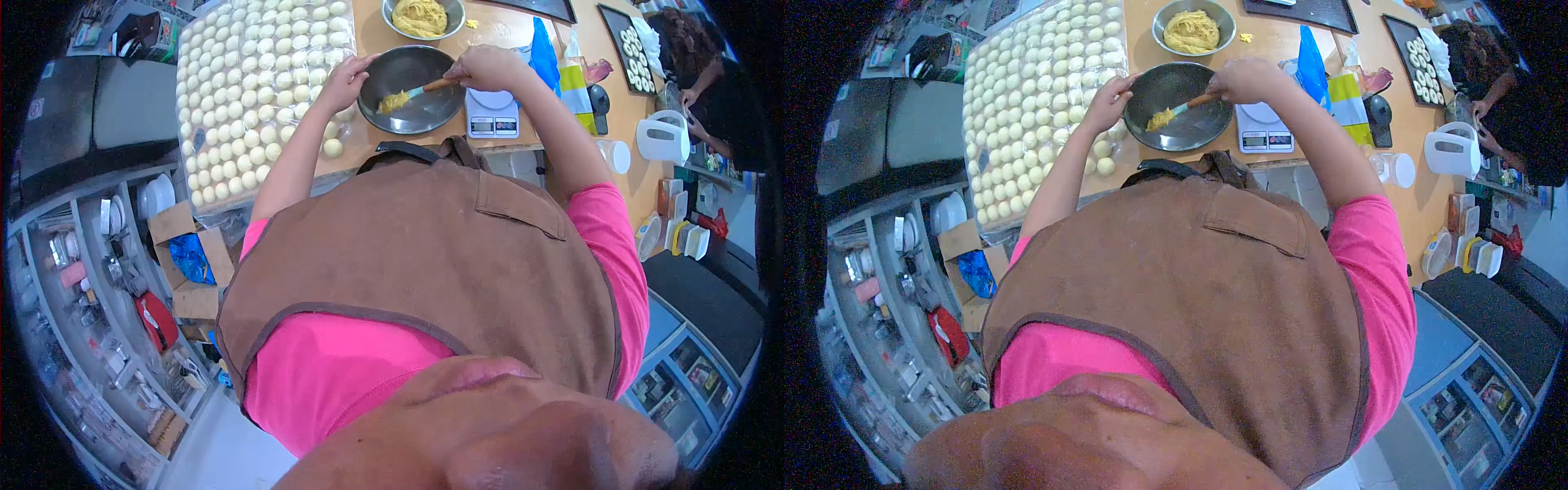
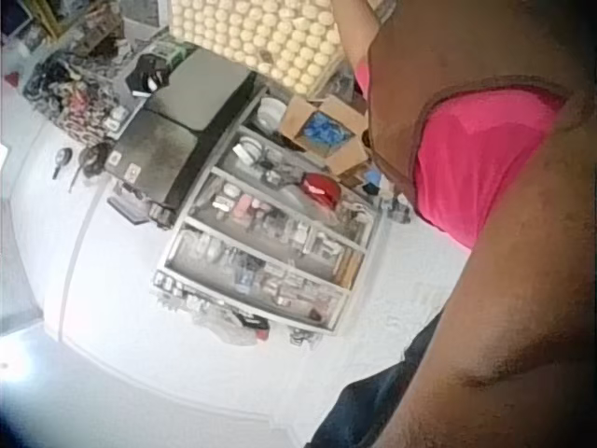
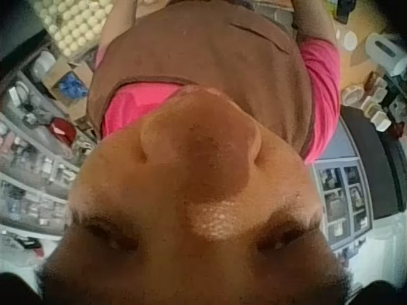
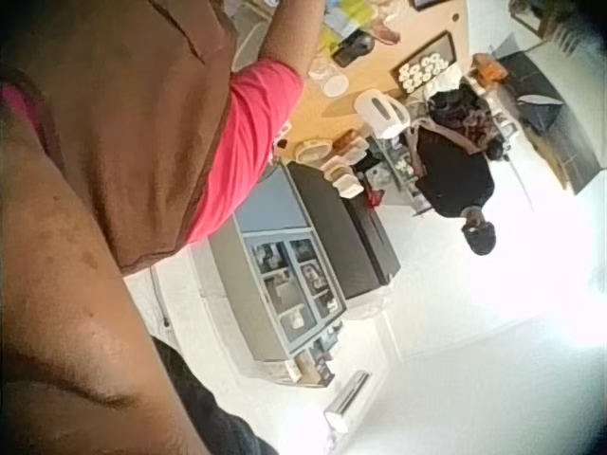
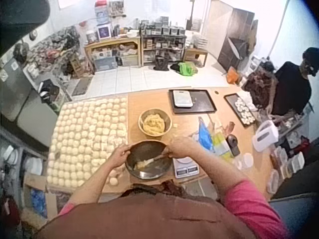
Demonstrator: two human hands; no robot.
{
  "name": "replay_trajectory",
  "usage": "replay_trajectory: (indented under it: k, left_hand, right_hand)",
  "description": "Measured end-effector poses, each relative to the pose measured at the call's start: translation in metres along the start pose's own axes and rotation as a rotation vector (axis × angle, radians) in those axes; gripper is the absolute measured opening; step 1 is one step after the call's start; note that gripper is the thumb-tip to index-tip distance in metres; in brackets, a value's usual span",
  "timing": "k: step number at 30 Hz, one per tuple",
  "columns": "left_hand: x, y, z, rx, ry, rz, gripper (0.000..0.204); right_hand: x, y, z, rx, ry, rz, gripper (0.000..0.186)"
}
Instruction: The person scrapes a yellow mixture from a bowl using a spatula, retrieves more of the mixture from a container in a box by hand, adds brown sugar from a bag to a bowl on a scale, and then pours liquid from a small bottle into the same bowl.
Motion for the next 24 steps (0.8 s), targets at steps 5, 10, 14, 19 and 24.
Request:
replay_trajectory:
  k: [5,10,14,19,24]
  left_hand:
    - [0.011,0.0,0.01,-0.075,-0.159,0.124,0.047]
    - [-0.02,0.01,0.003,-0.082,-0.102,0.059,0.047]
    - [-0.057,0.018,-0.011,0.01,-0.007,-0.141,0.048]
    - [-0.072,0.027,-0.009,-0.01,0.104,-0.245,0.05]
    - [-0.072,0.028,0.002,-0.017,0.04,-0.228,0.047]
  right_hand:
    - [-0.01,0.007,0.026,-0.048,0.126,0.064,0.021]
    - [-0.014,-0.029,0.047,-0.125,0.24,0.188,0.016]
    - [-0.004,-0.051,0.028,-0.268,0.273,0.314,0.014]
    - [-0.008,-0.036,-0.009,-0.162,0.268,0.364,0.015]
    - [-0.016,-0.013,-0.015,0.057,0.173,0.242,0.032]
Point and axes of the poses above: each hand's wrist, its own z-axis away from the middle knuckle, its own y-axis out of the palm, x = y × z, the point moved 6 cm from there along -z, towards the middle knuckle, and after that the axes turned 6 degrees about z, right-handed, at the moved point
